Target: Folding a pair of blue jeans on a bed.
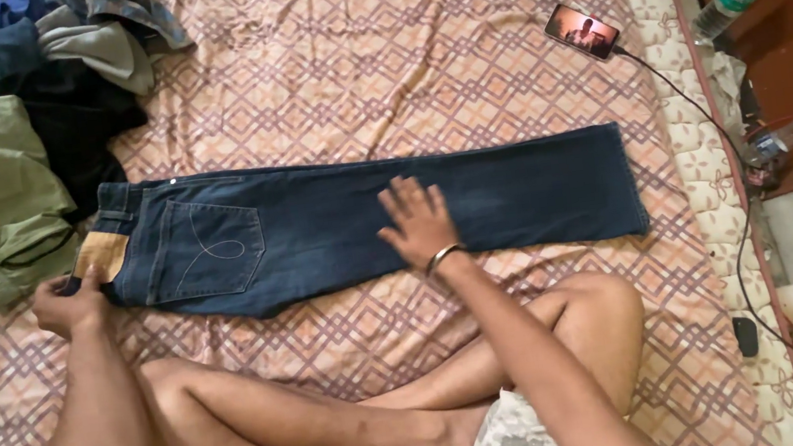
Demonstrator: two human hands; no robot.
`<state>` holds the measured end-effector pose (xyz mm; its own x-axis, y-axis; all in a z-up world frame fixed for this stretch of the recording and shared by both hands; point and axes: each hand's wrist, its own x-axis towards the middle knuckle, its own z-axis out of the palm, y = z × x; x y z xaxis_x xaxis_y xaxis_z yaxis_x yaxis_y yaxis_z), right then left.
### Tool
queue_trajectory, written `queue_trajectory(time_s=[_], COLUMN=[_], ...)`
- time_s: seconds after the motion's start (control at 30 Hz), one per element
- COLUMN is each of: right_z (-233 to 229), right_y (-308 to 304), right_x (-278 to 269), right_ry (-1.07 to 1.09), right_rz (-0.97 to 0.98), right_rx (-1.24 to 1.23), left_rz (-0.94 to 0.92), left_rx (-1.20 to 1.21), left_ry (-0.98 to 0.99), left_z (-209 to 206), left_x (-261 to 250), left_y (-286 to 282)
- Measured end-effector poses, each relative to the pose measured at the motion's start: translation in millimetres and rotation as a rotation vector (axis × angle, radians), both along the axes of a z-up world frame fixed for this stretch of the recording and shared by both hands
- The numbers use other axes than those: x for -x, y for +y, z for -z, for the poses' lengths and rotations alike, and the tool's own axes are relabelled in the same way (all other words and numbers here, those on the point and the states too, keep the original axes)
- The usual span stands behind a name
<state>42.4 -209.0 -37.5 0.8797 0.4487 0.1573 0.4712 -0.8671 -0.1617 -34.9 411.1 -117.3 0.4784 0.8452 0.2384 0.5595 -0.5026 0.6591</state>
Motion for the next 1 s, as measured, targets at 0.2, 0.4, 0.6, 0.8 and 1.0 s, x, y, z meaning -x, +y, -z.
queue_trajectory(time_s=[0.2, 0.4, 0.6, 0.8, 1.0], right_z=[-4.4, -12.8, -19.8, -12.9, -24.6], right_y=[-53.1, 13.7, 32.4, -73.4, -207.3], right_x=[-22.5, -15.7, 6.3, -10.5, -45.0], right_ry=[0.017, 0.032, 0.040, 0.004, 0.248], right_rz=[0.314, 0.392, 0.029, 0.004, 0.356], right_rx=[-0.040, 0.031, -0.003, 0.066, 0.226], left_rz=[-0.003, 0.631, 1.160, 1.135, 1.122], left_rx=[-0.108, -0.305, -0.320, -0.421, -0.474], left_ry=[-0.033, -0.101, -0.006, 0.205, 0.251], left_z=[-25.7, -126.1, -129.3, -100.0, -98.1], left_x=[-8.8, -27.6, -38.2, -32.4, -32.1], left_y=[-26.1, -174.2, -294.8, -311.6, -313.2])
